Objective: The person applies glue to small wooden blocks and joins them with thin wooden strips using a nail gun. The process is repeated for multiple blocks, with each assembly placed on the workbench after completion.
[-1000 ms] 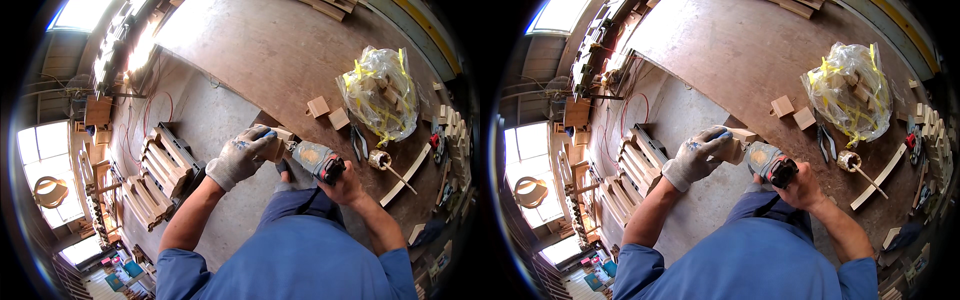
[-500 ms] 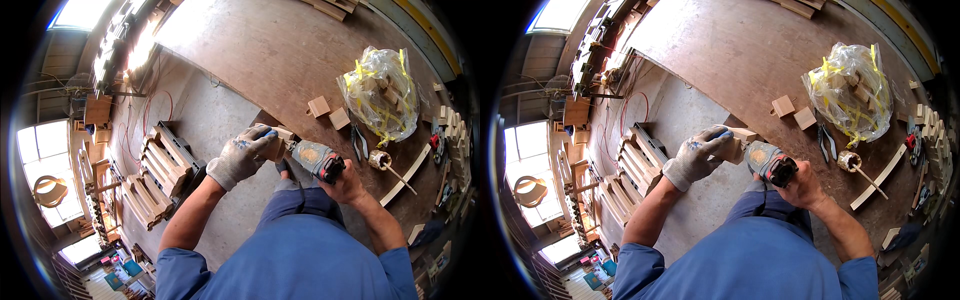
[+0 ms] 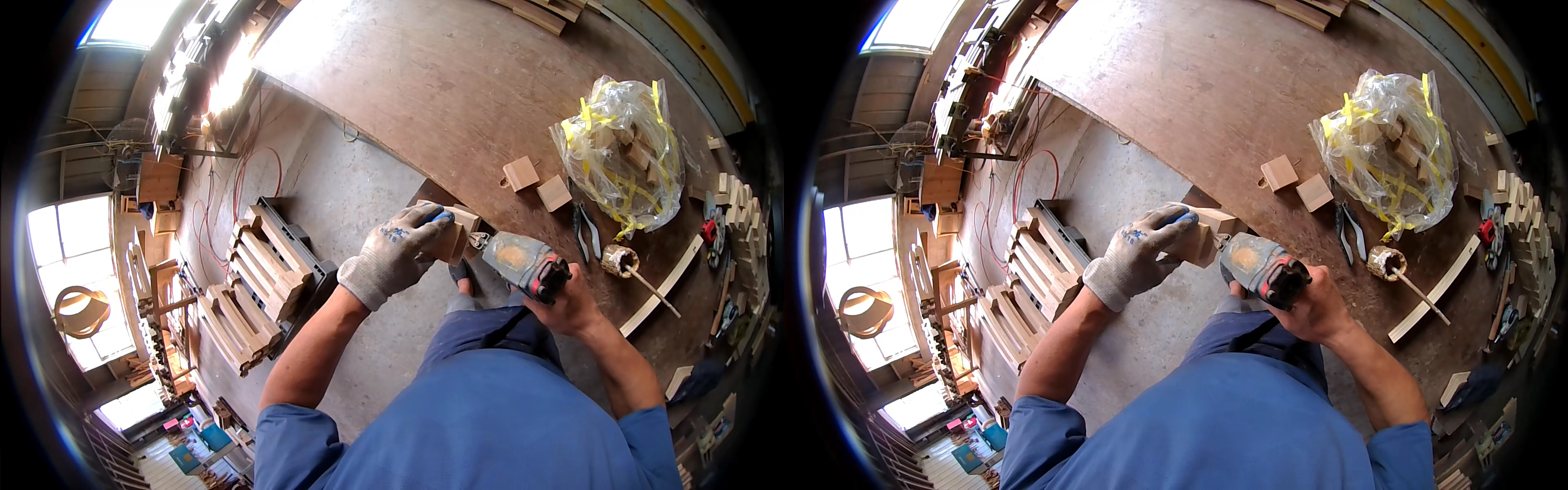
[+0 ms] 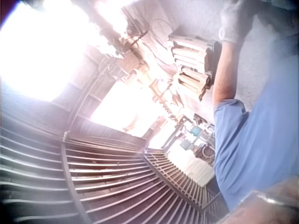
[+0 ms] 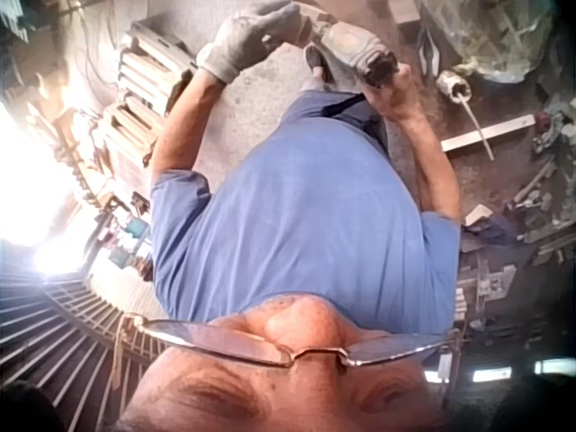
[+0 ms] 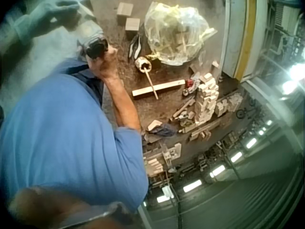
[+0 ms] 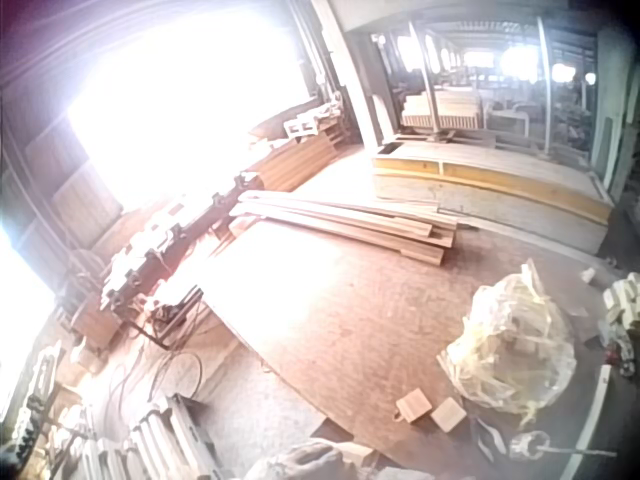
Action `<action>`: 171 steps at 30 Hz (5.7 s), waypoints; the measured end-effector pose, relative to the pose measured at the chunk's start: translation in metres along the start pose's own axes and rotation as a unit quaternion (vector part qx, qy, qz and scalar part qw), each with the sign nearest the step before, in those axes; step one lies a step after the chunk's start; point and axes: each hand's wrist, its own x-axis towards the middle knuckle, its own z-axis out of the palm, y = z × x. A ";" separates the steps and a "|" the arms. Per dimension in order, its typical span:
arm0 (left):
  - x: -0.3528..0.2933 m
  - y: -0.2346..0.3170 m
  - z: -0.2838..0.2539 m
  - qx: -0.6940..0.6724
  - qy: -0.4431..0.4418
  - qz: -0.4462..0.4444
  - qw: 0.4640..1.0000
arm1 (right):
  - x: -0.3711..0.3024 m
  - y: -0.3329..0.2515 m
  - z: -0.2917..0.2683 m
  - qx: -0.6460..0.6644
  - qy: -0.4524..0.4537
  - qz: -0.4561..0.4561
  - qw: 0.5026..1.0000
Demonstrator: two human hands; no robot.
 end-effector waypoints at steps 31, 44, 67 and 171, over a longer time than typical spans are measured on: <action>0.000 0.000 0.001 0.005 -0.005 0.001 1.000 | -0.012 -0.007 0.010 0.005 -0.037 0.013 0.999; 0.000 -0.002 0.002 0.015 -0.003 0.001 1.000 | -0.008 -0.010 0.010 0.007 -0.036 0.015 0.999; -0.011 0.013 0.006 -0.008 0.047 -0.024 0.999 | -0.054 0.021 -0.014 0.081 0.070 0.384 0.917; -0.031 -0.010 0.039 0.019 0.036 -0.107 0.993 | -0.014 -0.024 0.025 -0.006 -0.062 0.057 0.996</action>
